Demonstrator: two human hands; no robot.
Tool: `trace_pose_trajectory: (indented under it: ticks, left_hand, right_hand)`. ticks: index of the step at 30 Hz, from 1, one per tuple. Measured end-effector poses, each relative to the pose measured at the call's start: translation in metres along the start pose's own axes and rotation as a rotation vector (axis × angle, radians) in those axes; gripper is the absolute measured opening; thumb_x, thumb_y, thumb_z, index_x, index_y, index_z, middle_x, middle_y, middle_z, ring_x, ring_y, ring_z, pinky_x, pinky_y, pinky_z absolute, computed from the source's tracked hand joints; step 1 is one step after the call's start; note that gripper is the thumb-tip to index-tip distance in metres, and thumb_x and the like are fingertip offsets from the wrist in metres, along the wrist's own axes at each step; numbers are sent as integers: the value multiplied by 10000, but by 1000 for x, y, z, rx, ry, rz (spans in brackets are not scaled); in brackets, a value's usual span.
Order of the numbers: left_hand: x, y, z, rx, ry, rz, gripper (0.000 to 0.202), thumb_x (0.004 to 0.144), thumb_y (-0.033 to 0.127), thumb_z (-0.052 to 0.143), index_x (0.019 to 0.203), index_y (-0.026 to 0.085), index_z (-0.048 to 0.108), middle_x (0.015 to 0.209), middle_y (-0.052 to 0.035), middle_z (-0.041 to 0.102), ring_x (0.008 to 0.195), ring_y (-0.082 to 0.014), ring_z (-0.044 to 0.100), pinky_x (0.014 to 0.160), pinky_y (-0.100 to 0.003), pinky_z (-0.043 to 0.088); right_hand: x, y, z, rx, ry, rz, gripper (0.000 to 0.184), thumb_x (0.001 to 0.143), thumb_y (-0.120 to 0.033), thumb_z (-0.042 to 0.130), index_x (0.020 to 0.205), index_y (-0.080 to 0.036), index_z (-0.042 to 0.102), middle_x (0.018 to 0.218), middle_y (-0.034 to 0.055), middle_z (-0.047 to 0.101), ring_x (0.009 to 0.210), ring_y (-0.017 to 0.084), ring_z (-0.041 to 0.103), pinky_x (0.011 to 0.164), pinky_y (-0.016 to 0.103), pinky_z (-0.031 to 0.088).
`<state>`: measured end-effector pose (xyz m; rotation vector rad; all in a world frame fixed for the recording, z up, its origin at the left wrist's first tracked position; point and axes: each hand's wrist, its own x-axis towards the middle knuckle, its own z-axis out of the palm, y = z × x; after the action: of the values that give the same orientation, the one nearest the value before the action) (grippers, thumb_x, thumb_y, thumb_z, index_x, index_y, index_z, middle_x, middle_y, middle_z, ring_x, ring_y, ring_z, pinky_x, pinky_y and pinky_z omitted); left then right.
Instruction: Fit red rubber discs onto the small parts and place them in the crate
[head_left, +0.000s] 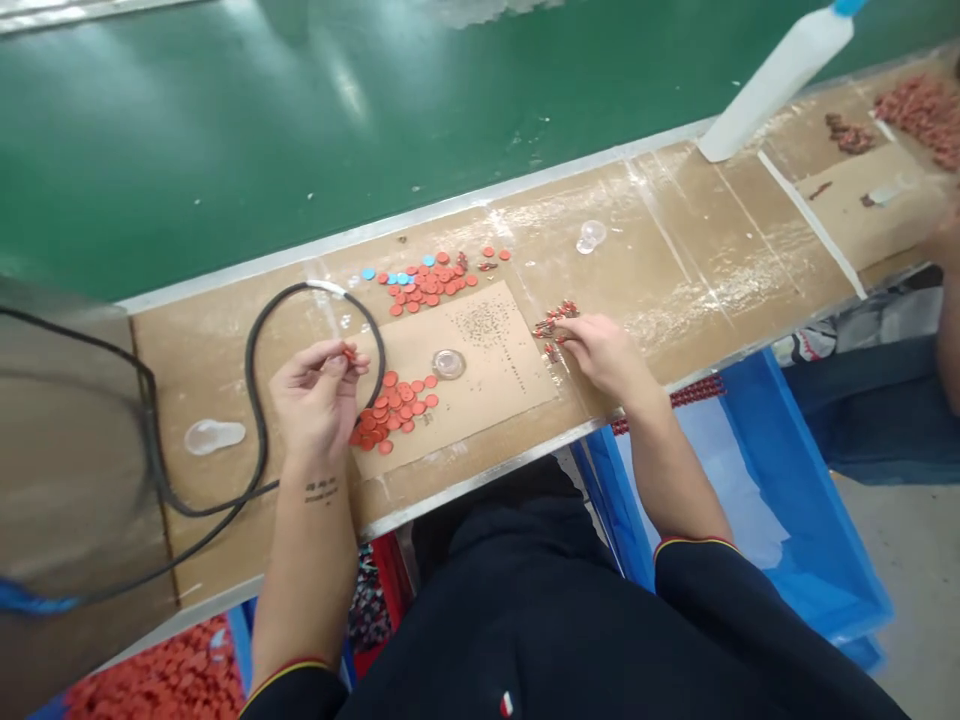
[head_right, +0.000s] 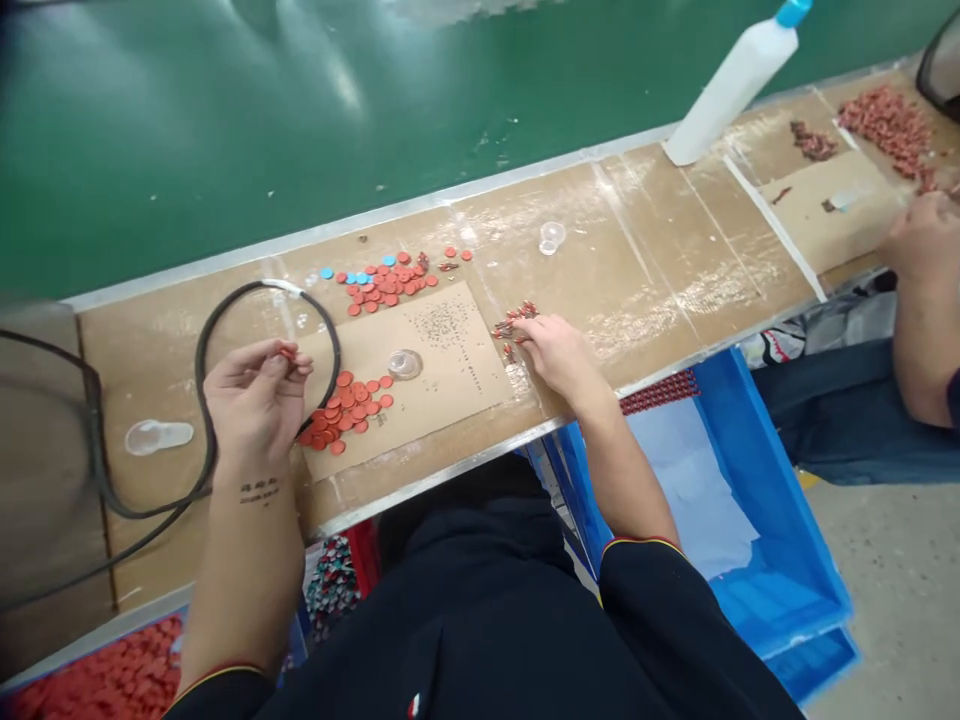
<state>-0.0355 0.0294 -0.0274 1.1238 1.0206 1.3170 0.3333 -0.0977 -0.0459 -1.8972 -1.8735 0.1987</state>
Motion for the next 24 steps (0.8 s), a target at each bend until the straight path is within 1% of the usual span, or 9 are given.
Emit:
trace_pose_trajectory:
  ticks: [2, 5, 7, 9, 12, 15, 17, 19, 24]
  left_hand:
    - [-1, 0, -1, -41, 14, -33, 391, 636, 434, 1007, 853, 230, 752, 864, -11, 757, 733, -111, 683, 718, -276, 603]
    - [-2, 0, 0, -119, 2, -133, 298, 657, 318, 961, 861, 223, 767, 929, -33, 779, 794, -119, 723, 762, -252, 628]
    - [-2, 0, 1, -184, 0, -191, 263, 659, 253, 924, 871, 212, 773, 962, -42, 788, 843, -131, 742, 783, -246, 637]
    - [-1, -1, 3, -252, 18, -213, 284, 626, 220, 927, 871, 208, 782, 972, -39, 795, 860, -130, 749, 785, -230, 635]
    - [0, 1, 4, -307, 62, -216, 328, 573, 210, 964, 848, 200, 784, 954, -30, 799, 841, -111, 745, 768, -196, 618]
    - [0, 5, 5, -337, 95, -246, 325, 578, 197, 983, 828, 181, 776, 942, -37, 802, 825, -97, 742, 770, -175, 604]
    - [0, 7, 5, -358, 104, -266, 301, 605, 182, 983, 823, 178, 775, 933, -36, 806, 812, -92, 739, 758, -165, 598]
    - [0, 8, 5, -377, 96, -280, 271, 646, 170, 973, 828, 184, 773, 927, -30, 810, 806, -92, 739, 745, -164, 598]
    - [1, 6, 1, -444, 68, -298, 266, 730, 209, 961, 907, 193, 763, 954, -30, 820, 809, -95, 752, 760, -177, 614]
  right_hand:
    - [1, 2, -7, 0, -31, -19, 365, 926, -116, 634, 1241, -264, 744, 1114, 57, 797, 1034, 264, 725, 926, 438, 612]
    - [8, -9, -24, 26, -30, -73, 283, 933, -135, 626, 1137, -256, 779, 994, 52, 772, 921, 240, 736, 842, 403, 624]
    - [18, -29, -34, 136, 49, -112, 198, 965, -170, 636, 1062, -260, 784, 952, 38, 754, 858, 209, 732, 765, 359, 617]
    - [32, -57, -37, 316, 120, -165, 141, 981, -194, 666, 1045, -268, 768, 952, 17, 748, 820, 175, 725, 707, 316, 603]
    - [53, -98, -22, 556, 127, -257, 99, 998, -224, 685, 1060, -274, 744, 1003, 9, 771, 839, 155, 739, 704, 295, 614]
    - [65, -120, 5, 652, 121, -276, 104, 1011, -258, 694, 1101, -275, 743, 1045, 20, 809, 909, 168, 782, 748, 299, 642]
    - [67, -122, 22, 696, 122, -275, 165, 1010, -251, 702, 1166, -290, 743, 1023, 12, 822, 914, 173, 802, 756, 299, 655]
    - [66, -119, 32, 697, 111, -294, 226, 1004, -228, 713, 1210, -314, 750, 1008, 1, 832, 905, 181, 815, 771, 314, 668]
    - [64, -116, 31, 528, 127, -390, 195, 981, -183, 737, 1083, -330, 816, 969, -8, 850, 857, 198, 822, 777, 348, 676]
